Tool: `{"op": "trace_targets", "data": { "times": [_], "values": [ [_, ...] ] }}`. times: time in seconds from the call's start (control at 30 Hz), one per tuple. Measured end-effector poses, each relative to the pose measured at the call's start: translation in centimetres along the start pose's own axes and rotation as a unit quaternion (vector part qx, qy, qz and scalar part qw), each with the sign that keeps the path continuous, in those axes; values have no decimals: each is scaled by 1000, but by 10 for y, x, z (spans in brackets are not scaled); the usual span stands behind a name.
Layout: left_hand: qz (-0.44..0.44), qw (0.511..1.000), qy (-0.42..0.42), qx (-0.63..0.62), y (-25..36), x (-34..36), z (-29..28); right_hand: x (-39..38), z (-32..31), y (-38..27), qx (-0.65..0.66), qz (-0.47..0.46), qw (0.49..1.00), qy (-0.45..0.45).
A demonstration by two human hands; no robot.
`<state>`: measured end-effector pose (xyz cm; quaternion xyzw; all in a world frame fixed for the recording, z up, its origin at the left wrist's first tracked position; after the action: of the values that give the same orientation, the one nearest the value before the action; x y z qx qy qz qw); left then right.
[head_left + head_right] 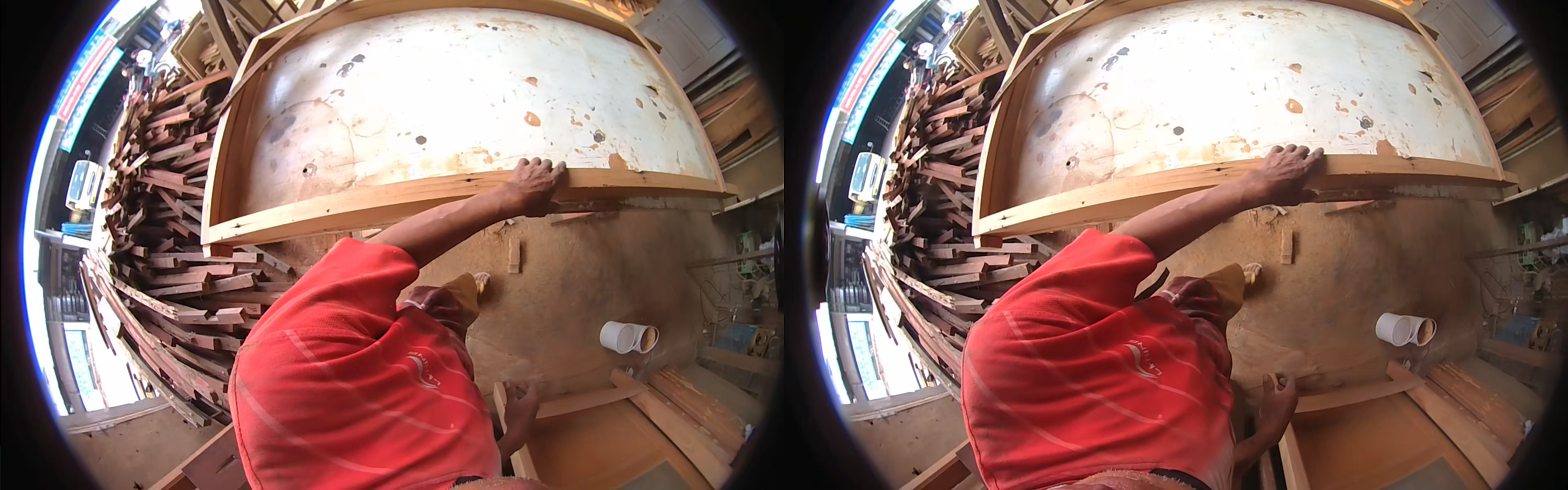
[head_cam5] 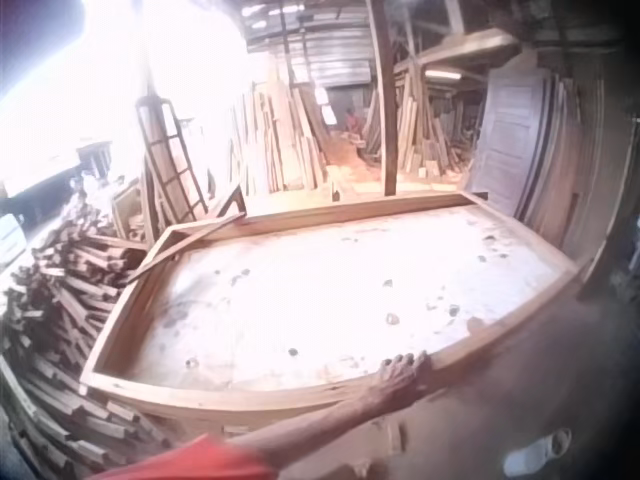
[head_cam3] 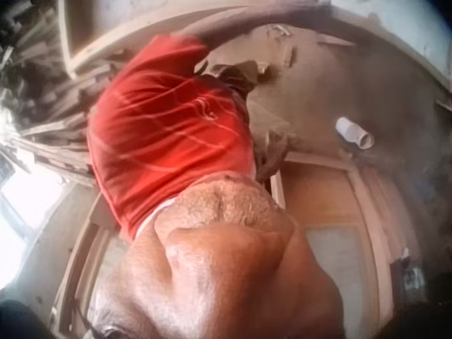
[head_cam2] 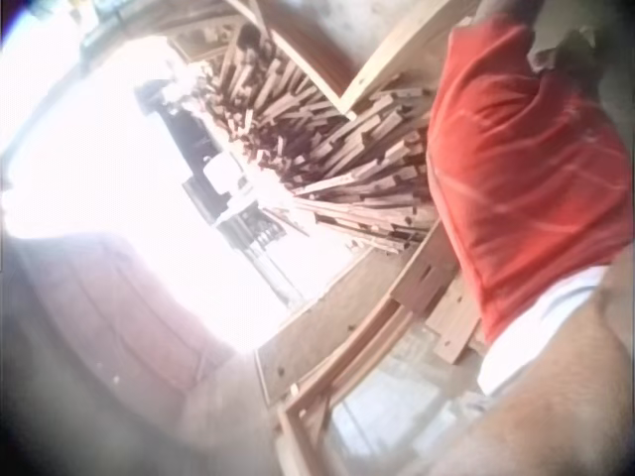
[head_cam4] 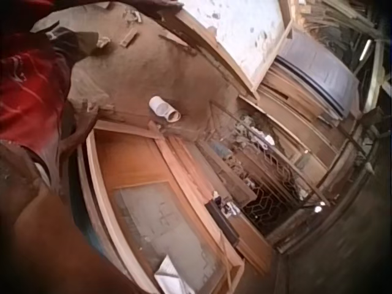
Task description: The person is repairing a wooden frame by filling holes and imperfections. They use a putty knife to apply a brown filler paste from a bucket and a white adhesive from a tube to the wood surface, smoothing the material into the defects.
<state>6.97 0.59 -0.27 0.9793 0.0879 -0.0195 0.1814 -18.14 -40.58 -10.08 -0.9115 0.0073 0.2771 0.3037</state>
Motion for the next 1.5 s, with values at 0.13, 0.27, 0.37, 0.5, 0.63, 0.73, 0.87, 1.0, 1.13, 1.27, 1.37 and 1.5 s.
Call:
{"op": "trace_targets", "data": {
  "times": [0.13,0.27,0.37,0.5,0.63,0.73,0.87,1.0,1.13,1.27,1.37,1.5],
  "values": [
    [15,998,49,-21,60,69,27,29,-57,32,-36,42,998,-14],
    [-28,997,67,-18,76,131,36,77,-83,67,-21,88,996,6],
    [-63,996,60,-7,88,149,41,99,-111,91,-42,120,992,-3],
    [-82,994,68,-10,99,161,31,147,-132,115,-38,74,996,-34],
    [-83,996,35,13,107,167,46,212,-134,145,-44,5,994,-98],
    [-116,993,-7,35,91,147,39,252,-147,114,-71,-70,985,-144],
    [-141,990,-24,22,89,127,53,289,-189,112,-119,-106,972,-175],
    [-151,988,28,13,99,142,25,366,-241,59,-70,-158,971,-166],
    [-189,980,58,-16,93,113,23,431,-291,-24,13,-263,962,-73],
    [-197,979,45,3,89,111,20,460,-349,-145,15,-431,895,113],
    [-195,981,18,3,96,134,16,464,-390,-226,19,-530,808,255],
    [-243,970,-16,2,95,129,12,496,-388,-284,-69,-582,737,337]
  ]
}}
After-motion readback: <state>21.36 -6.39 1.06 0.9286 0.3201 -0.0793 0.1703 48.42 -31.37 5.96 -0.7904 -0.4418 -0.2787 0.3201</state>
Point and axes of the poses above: each hand's wrist, its own x-axis towards the middle knuckle, its own z-axis out of the palm, y = z × x, the point moved 7 cm from there along x, towards the middle knuckle, and after that the axes turned 5 degrees about -z, right-handed, at the moved point
